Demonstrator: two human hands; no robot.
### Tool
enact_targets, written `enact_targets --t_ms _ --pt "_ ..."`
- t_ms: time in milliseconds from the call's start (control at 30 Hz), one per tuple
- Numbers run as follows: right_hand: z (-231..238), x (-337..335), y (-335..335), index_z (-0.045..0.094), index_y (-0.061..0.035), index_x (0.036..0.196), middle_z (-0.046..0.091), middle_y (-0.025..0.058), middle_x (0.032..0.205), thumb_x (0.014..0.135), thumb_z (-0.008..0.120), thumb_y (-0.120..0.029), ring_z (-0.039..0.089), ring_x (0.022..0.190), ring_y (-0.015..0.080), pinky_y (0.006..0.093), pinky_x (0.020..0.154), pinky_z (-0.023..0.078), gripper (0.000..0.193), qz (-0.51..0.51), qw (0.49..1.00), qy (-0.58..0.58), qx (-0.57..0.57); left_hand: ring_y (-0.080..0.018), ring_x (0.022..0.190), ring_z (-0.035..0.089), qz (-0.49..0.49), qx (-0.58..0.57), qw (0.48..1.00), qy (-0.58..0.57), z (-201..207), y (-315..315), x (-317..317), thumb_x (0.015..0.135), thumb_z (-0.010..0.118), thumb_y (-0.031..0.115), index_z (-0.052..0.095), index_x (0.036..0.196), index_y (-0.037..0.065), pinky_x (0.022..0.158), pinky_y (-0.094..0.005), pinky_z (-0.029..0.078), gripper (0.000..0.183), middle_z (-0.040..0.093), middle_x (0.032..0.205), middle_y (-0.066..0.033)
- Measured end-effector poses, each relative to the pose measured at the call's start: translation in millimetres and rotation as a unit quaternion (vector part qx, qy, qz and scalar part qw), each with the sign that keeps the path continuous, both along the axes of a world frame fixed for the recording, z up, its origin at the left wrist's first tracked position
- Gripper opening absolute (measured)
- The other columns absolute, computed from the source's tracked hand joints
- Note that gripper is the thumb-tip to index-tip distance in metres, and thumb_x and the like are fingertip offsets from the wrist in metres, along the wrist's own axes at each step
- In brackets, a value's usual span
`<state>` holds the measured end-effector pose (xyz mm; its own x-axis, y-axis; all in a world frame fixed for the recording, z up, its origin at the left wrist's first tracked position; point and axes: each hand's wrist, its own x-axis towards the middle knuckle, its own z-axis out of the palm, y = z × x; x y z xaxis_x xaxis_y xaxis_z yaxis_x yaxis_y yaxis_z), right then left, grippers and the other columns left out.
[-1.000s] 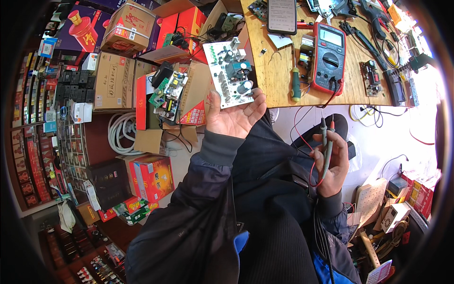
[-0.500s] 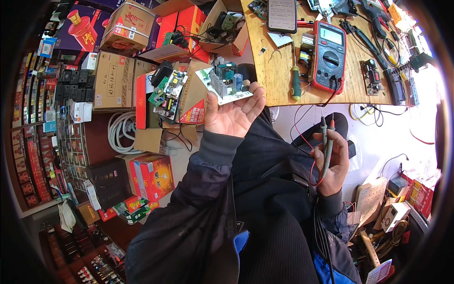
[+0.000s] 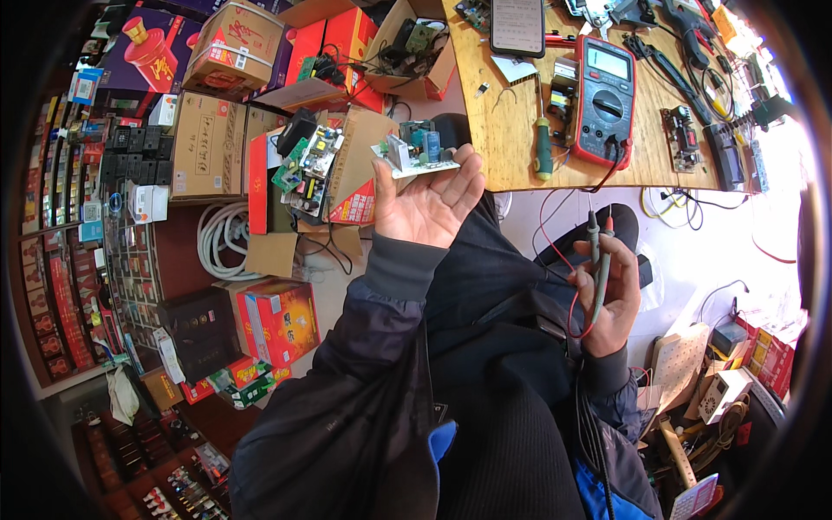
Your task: The person uses a multimeter to test points on a green circuit board, flipping it over to check both sides and moving the probes to different components. The person also briefly tests a small white component before returning to the board.
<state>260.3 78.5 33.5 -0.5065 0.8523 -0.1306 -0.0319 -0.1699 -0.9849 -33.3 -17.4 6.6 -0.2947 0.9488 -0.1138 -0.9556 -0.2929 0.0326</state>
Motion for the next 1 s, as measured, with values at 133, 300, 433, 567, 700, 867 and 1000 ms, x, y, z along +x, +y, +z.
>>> enact_targets --t_ms 133,300,433,567,700,867,1000 --pt "0.6 -0.6 -0.5 0.053 -0.0001 0.149 0.072 0.0165 0.133 0.101 0.071 -0.001 0.066 0.101 0.0117 0.0293 0.093 0.058 0.051 -0.001 1.0 0.001 -0.003 -0.043 0.154 0.05 -0.006 0.006 1.0 -0.006 2.0 0.4 -0.5 0.094 0.075 0.071 0.039 0.161 -0.01 0.134 -0.0575 0.034 0.111 0.053 0.162 -0.0304" --pt "1.3 -1.1 0.5 0.053 -0.0004 0.149 0.072 0.0165 0.133 0.101 0.068 0.003 0.066 0.103 0.0119 0.0297 0.095 0.058 0.051 0.004 1.0 0.005 0.002 -0.0419 0.152 0.053 -0.001 -0.008 1.0 -0.02 4.8 0.8 -0.3 0.094 0.074 0.073 0.036 0.162 -0.011 0.133 -0.0556 0.037 0.114 0.053 0.162 -0.0309" --pt "1.7 -1.3 0.4 0.053 -0.0005 0.149 0.072 0.0164 0.133 0.101 0.068 0.003 0.066 0.102 0.0118 0.0296 0.095 0.058 0.051 0.003 1.0 0.005 -0.001 -0.0411 0.152 0.053 -0.006 -0.01 0.999 -0.048 5.6 1.2 -0.5 0.093 0.074 0.073 0.034 0.162 -0.012 0.133 -0.055 0.037 0.117 0.053 0.162 -0.0315" --pt "1.5 -1.3 1.0 0.053 -0.0003 0.149 0.072 0.0165 0.133 0.101 0.068 0.003 0.066 0.101 0.0115 0.0294 0.095 0.058 0.051 0.006 1.0 0.006 0.001 -0.0408 0.152 0.054 -0.01 -0.013 0.998 -0.062 5.8 1.3 -0.9 0.093 0.075 0.073 0.035 0.162 -0.013 0.133 -0.0545 0.037 0.117 0.054 0.161 -0.0316" --pt "0.8 -1.7 0.9 0.053 -0.0001 0.15 0.072 0.0166 0.133 0.101 0.068 0.003 0.065 0.1 0.0112 0.0292 0.094 0.058 0.051 0.006 1.0 0.006 0.001 -0.0413 0.151 0.054 -0.01 -0.017 0.998 -0.066 4.6 0.8 -1.4 0.093 0.075 0.074 0.035 0.162 -0.013 0.133 -0.0549 0.037 0.117 0.055 0.16 -0.0315" --pt "0.5 -2.1 0.9 0.052 0.0002 0.15 0.072 0.0168 0.133 0.1 0.069 0.003 0.065 0.099 0.0111 0.0294 0.094 0.058 0.052 0.005 1.0 0.007 -0.001 -0.0422 0.149 0.057 -0.01 -0.006 0.999 -0.035 0.4 -0.1 -3.1 0.093 0.075 0.074 0.038 0.16 -0.013 0.133 -0.0565 0.037 0.116 0.056 0.159 -0.0314" --pt "0.7 -1.4 1.4 0.052 0.0002 0.15 0.072 0.0171 0.133 0.1 0.069 0.003 0.066 0.099 0.0113 0.0297 0.094 0.059 0.052 0.008 1.0 0.002 0.002 -0.0423 0.148 0.058 -0.009 -0.004 1.0 -0.023 -1.6 -0.9 -3.4 0.092 0.076 0.074 0.041 0.159 -0.012 0.132 -0.0571 0.037 0.114 0.057 0.158 -0.0309"
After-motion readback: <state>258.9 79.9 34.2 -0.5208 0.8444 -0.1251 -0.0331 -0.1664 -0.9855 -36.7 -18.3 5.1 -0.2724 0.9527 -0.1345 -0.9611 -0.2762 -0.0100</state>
